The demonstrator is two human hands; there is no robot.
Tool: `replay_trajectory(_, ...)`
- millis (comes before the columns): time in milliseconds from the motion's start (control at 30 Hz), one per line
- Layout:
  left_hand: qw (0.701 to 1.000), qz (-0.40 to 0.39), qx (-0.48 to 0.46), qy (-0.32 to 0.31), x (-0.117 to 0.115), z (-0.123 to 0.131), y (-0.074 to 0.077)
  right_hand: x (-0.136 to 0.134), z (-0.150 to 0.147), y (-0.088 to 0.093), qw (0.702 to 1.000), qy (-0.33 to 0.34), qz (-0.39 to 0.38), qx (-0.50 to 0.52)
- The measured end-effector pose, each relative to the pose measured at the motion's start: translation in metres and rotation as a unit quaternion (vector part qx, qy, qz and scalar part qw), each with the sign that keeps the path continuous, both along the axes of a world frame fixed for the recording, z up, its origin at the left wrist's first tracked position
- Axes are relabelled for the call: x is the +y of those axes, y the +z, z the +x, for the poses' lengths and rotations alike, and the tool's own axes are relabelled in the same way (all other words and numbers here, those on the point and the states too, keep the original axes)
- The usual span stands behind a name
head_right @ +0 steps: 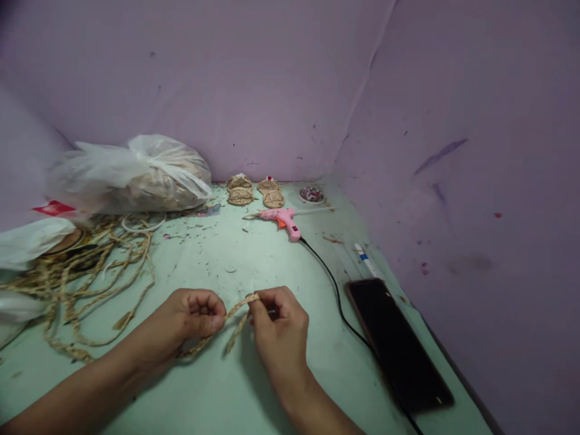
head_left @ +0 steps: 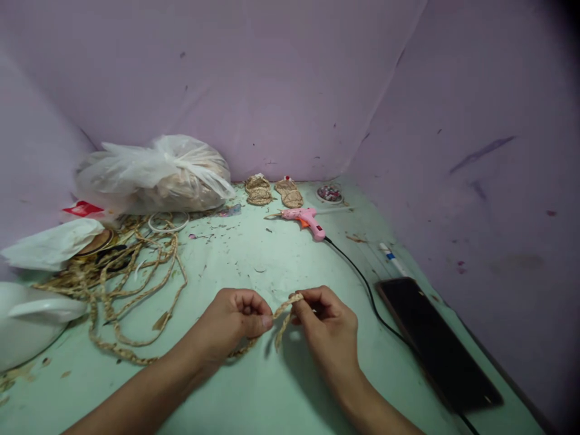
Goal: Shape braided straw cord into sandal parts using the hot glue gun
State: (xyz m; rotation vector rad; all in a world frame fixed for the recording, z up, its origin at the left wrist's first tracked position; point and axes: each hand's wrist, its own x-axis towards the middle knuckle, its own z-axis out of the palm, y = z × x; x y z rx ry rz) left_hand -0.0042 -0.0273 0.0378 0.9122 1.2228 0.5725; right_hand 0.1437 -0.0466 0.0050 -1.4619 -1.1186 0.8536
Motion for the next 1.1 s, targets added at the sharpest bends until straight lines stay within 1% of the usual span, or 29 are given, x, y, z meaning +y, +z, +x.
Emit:
replay_trajectory(100, 1.0, -0.024, 0.0, 0.018, -0.003, 0.002, -0.003, 0.0, -0.001, -0.003, 1.0, -0.003, -0.005, -0.014)
replay_trajectory(167, 0.999, -0.029, 0.012, 0.026, -0.004, 0.003, -0.005, 0.0, -0.001, -0.003, 0.999, 0.005, -0.041, 0.016)
replay_trajectory(267, 1.0, -0.018, -0.011, 0.02, -0.004, 0.004, -0.008, 0.0, -0.003, -0.001, 0.995, 0.008, -0.078, 0.06)
replay_trajectory(333, 0.999, -0.026, -0.027, 0.019, -0.005, 0.004, -0.009, 0.0, -0.004, 0.001, 0.994, 0.002, -0.086, 0.071)
replay_trajectory(433, 0.998, -0.06, -0.026, 0.021, -0.005, 0.003, -0.01, 0.0, -0.006, 0.001, 0.993, 0.003, -0.088, 0.078)
replay_trajectory(567, 0.998, -0.055, -0.014, 0.014, -0.002, 0.002, -0.012, -0.001, -0.006, -0.002, 0.993, 0.042, -0.092, 0.067)
replay_trajectory(633, 0.999, -0.042, 0.004, 0.003, 0.0, 0.0, -0.012, -0.002, -0.004, -0.005, 0.996, 0.058, -0.065, 0.025)
replay_trajectory(700, 0.999, -0.025, 0.021, -0.009, 0.003, -0.001, -0.011, -0.004, 0.0, -0.007, 0.994, 0.088, 0.021, -0.058)
replay_trajectory(733, 0.999, -0.018, 0.028, -0.014, 0.004, -0.002, -0.011, -0.004, 0.002, -0.008, 0.984, 0.109, 0.079, -0.115)
replay_trajectory(767, 0.999, -0.013, 0.036, -0.019, 0.005, -0.002, -0.01, -0.004, 0.005, -0.009, 0.966, 0.131, 0.133, -0.177)
replay_trajectory(800, 0.999, -0.009, 0.045, -0.025, 0.005, -0.003, -0.01, -0.005, 0.007, -0.01, 0.942, 0.153, 0.176, -0.241)
replay_trajectory(833, 0.998, -0.006, 0.054, -0.033, 0.006, -0.003, -0.009, -0.005, 0.01, -0.01, 0.916, 0.172, 0.202, -0.301)
replay_trajectory(900, 0.996, -0.006, 0.071, -0.052, 0.007, -0.003, -0.008, -0.005, 0.013, -0.011, 0.874, 0.203, 0.215, -0.385)
replay_trajectory(933, 0.995, -0.006, 0.077, -0.064, 0.008, -0.004, -0.008, -0.005, 0.014, -0.012, 0.864, 0.218, 0.21, -0.402)
replay_trajectory(1000, 0.993, -0.008, 0.08, -0.087, 0.01, -0.005, -0.007, -0.005, 0.015, -0.014, 0.862, 0.247, 0.19, -0.4)
replay_trajectory(1100, 0.991, -0.006, 0.069, -0.117, 0.012, -0.009, -0.006, -0.005, 0.016, -0.017, 0.876, 0.255, 0.154, -0.378)
